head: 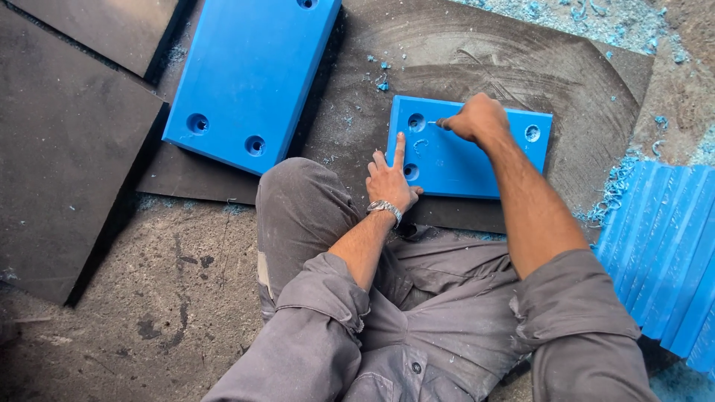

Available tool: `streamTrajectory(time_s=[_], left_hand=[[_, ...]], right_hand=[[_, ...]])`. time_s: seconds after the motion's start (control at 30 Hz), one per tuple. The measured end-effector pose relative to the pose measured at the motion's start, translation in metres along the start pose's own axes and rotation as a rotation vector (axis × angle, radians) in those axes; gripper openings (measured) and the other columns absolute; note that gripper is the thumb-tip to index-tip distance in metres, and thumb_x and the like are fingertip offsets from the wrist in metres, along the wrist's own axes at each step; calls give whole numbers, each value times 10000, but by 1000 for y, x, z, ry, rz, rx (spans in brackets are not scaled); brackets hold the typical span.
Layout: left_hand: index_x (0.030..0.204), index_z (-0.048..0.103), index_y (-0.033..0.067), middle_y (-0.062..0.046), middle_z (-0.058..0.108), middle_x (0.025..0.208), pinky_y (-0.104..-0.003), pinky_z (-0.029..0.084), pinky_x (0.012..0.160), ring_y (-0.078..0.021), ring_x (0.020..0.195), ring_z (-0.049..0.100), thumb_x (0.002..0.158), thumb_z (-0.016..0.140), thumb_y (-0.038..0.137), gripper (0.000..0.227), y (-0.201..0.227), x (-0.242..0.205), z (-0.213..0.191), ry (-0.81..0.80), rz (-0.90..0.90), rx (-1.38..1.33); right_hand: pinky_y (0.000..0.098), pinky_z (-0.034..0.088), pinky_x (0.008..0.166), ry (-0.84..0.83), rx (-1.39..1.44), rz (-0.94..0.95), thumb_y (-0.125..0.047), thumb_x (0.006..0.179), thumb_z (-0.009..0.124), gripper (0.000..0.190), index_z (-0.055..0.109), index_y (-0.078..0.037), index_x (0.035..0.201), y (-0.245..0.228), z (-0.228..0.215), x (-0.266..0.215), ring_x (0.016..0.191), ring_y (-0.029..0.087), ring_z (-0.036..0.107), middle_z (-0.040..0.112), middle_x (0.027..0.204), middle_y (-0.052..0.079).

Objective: Grinding and finishing the edges and holes of blue plastic blocks using an angle grinder and a deburring tool.

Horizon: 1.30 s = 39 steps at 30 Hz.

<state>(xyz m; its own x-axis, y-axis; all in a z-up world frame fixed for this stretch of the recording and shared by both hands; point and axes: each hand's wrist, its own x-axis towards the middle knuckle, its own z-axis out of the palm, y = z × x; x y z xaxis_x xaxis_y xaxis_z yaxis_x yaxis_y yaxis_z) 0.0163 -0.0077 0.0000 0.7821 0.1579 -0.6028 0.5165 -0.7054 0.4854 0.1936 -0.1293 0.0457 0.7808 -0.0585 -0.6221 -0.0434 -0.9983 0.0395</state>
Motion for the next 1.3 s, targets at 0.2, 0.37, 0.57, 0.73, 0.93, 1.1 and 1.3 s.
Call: streamTrajectory(time_s=[0.2, 0.37, 0.57, 0.73, 0.93, 1.1, 1.3], left_hand=[[1559, 271, 222, -201, 396, 1416, -467, 436, 946, -352, 1214, 486, 513, 974, 376, 1269, 5, -11, -2, 213, 101, 39], [1213, 595, 165, -76, 570, 1250, -431, 398, 1008, -272, 1193, 532, 732, 829, 223, 538, -8, -16, 27, 371, 504, 276], [1090, 610, 113, -69, 616, 1050, -467, 345, 1029, -271, 1093, 534, 827, 810, 379, 424, -5, -18, 11, 237, 437, 253], [1092, 609, 100, -112, 591, 1144, -485, 358, 1048, -286, 1149, 514, 885, 788, 457, 450, 7, -26, -1, 196, 374, 323], [1505, 402, 378, -189, 105, 1663, -786, 130, 1146, -506, 1513, 72, 789, 769, 415, 805, 10, -11, 38, -21, 591, 394], [1554, 315, 517, -185, -43, 1701, -902, 60, 1054, -566, 1512, -54, 912, 627, 178, 790, -6, 8, 78, 80, 610, 484], [1579, 292, 507, -180, -77, 1714, -889, 42, 1084, -552, 1533, -88, 775, 753, 200, 976, 16, -12, 39, -86, 520, 471]], right_hand=[[428, 526, 639, 95, 592, 242, -525, 1000, 656, 590, 708, 55, 1092, 155, 19, -30, 718, 261, 686, 720, 863, 158], [518, 484, 908, 362, 515, 266, -464, 1054, 624, 601, 598, 108, 1235, 295, 156, -6, 1092, 426, 626, 638, 1138, 291], [479, 493, 928, 375, 729, 271, -456, 1040, 599, 543, 621, 62, 1199, 262, 171, -55, 1064, 362, 656, 685, 1119, 237], [408, 555, 834, 59, 1027, 167, -439, 1025, 603, 531, 643, 78, 1143, 254, 163, -89, 991, 251, 662, 682, 1087, 182], [450, 547, 723, 445, 266, -243, -337, 929, 718, 328, 768, -102, 1152, 198, 87, -138, 884, 332, 691, 705, 995, 149], [486, 570, 668, 311, -96, -330, -392, 889, 721, 282, 788, -197, 1081, 176, 68, -132, 776, 341, 712, 710, 894, 80], [475, 578, 682, 277, -322, -401, -384, 917, 722, 241, 793, -165, 986, 177, 74, -98, 793, 326, 723, 718, 890, 98]])
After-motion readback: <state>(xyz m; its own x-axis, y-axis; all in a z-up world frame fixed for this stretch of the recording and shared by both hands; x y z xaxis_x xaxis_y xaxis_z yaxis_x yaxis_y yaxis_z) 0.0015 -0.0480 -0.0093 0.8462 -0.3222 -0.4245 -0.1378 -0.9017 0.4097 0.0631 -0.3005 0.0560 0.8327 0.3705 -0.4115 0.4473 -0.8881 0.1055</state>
